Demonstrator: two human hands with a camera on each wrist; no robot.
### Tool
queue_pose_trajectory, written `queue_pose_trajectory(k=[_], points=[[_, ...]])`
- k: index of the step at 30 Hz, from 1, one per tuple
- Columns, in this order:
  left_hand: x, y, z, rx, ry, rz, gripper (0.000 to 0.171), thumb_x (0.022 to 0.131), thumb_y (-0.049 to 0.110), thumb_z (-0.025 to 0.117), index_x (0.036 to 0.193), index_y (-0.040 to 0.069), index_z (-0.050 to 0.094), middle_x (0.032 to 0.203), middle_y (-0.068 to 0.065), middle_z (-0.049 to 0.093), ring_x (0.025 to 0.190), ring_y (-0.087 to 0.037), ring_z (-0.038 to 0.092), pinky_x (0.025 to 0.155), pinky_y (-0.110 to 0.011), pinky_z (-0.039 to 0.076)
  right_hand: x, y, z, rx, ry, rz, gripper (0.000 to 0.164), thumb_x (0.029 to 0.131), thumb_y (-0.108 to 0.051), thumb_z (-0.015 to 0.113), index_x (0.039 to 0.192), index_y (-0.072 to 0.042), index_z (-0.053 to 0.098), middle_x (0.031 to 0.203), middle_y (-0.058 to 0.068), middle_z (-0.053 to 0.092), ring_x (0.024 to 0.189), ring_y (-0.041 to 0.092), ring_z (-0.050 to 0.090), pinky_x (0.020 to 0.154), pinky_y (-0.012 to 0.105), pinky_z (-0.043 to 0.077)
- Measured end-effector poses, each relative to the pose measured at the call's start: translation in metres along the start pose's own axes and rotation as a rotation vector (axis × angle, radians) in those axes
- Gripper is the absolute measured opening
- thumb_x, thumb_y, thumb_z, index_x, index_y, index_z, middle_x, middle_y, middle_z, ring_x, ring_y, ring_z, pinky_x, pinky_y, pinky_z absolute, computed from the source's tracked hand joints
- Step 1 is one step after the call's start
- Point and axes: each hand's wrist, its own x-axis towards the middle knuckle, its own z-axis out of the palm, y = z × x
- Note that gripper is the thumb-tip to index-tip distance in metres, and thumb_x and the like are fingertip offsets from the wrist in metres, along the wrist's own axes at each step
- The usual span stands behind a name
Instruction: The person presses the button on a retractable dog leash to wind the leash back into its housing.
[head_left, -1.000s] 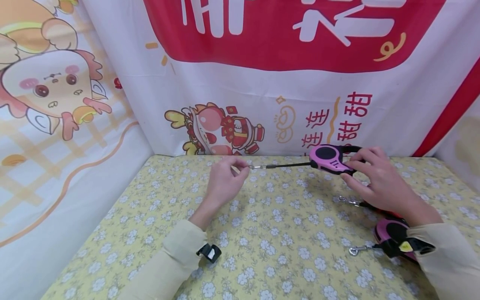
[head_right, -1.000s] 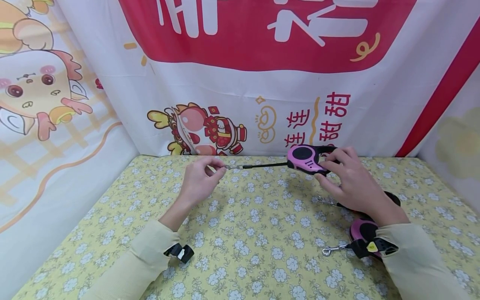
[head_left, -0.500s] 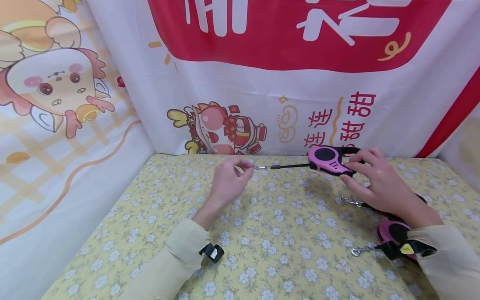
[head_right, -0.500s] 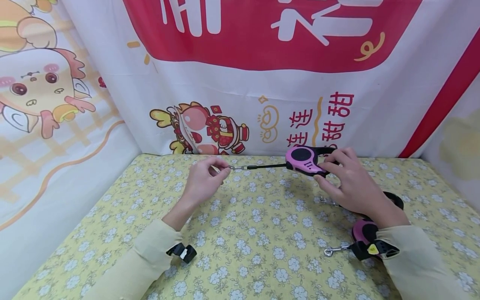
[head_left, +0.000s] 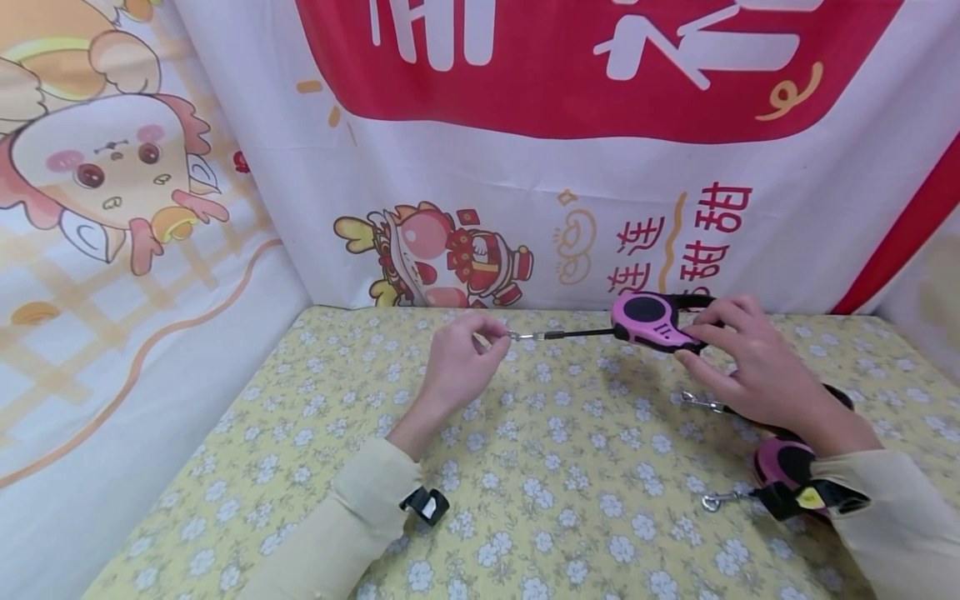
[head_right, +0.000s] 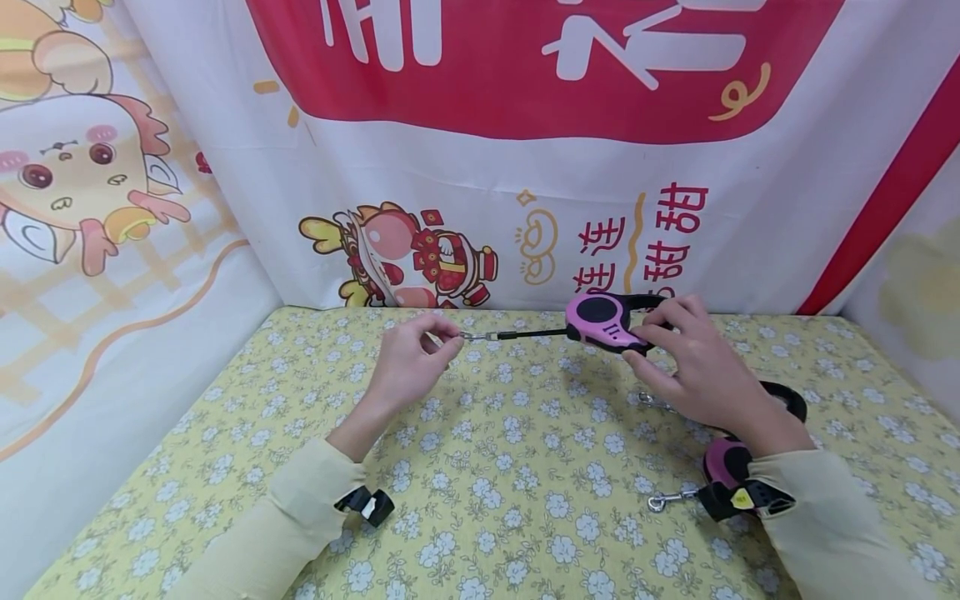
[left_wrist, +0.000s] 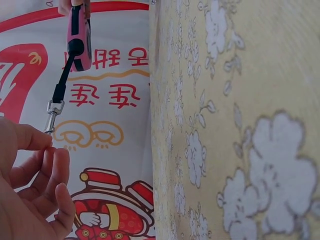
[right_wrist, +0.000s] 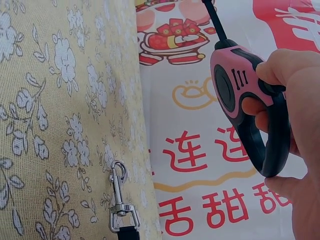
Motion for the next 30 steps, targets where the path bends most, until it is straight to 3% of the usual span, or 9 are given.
queue_pose_trajectory(k=[5,12,19,26,30], points=[[-0.0005,-0.0001,0.0011,0.006,-0.006,0.012,0.007,0.100,0.018,0.072,0.104,0.014,0.076,0.098,-0.001,0.074,0.074,-0.015,0.063,0.067,-0.028,0.053,0.0005,-0.0022,0.0010,-0.002,-0.014,0.000,0.034,0.098,-0.034,0.074,0.104,-0.001,0.079,0.107,0.012,0.067,0.106,0.032,0.049,0.084,0.045,0.038],[-0.0008,0.0008,0.0018,0.014,-0.009,0.015,0.007,0.100,0.018,0.072,0.103,0.014,0.076,0.097,-0.001,0.074,0.073,-0.014,0.063,0.066,-0.027,0.053,0.0010,-0.0055,0.0012,-0.008,-0.020,0.009,0.028,0.093,-0.026,0.078,0.104,-0.001,0.079,0.108,0.012,0.066,0.107,0.031,0.049,0.085,0.045,0.039],[-0.0009,0.0014,0.0022,0.012,-0.015,0.015,0.007,0.100,0.018,0.073,0.103,0.014,0.076,0.097,-0.001,0.075,0.072,-0.014,0.063,0.065,-0.027,0.053,0.0016,-0.0072,0.0014,-0.018,-0.027,0.007,0.033,0.097,-0.033,0.075,0.105,-0.002,0.079,0.107,0.011,0.066,0.107,0.031,0.048,0.084,0.045,0.039],[-0.0011,0.0013,0.0028,0.015,-0.022,0.034,0.007,0.099,0.018,0.073,0.104,0.013,0.076,0.099,-0.002,0.075,0.072,-0.013,0.063,0.065,-0.027,0.053,0.0034,-0.0083,0.0025,-0.011,-0.022,-0.020,0.027,0.093,-0.028,0.077,0.102,-0.002,0.079,0.105,0.011,0.066,0.104,0.031,0.048,0.084,0.045,0.037],[-0.0009,0.0021,0.0032,0.014,-0.025,0.035,0.007,0.099,0.018,0.073,0.104,0.014,0.076,0.099,-0.002,0.076,0.073,-0.013,0.063,0.066,-0.025,0.053,0.0041,-0.0084,0.0035,-0.011,-0.016,-0.043,0.038,0.101,-0.038,0.069,0.100,-0.001,0.079,0.103,0.012,0.066,0.103,0.031,0.048,0.083,0.045,0.037]])
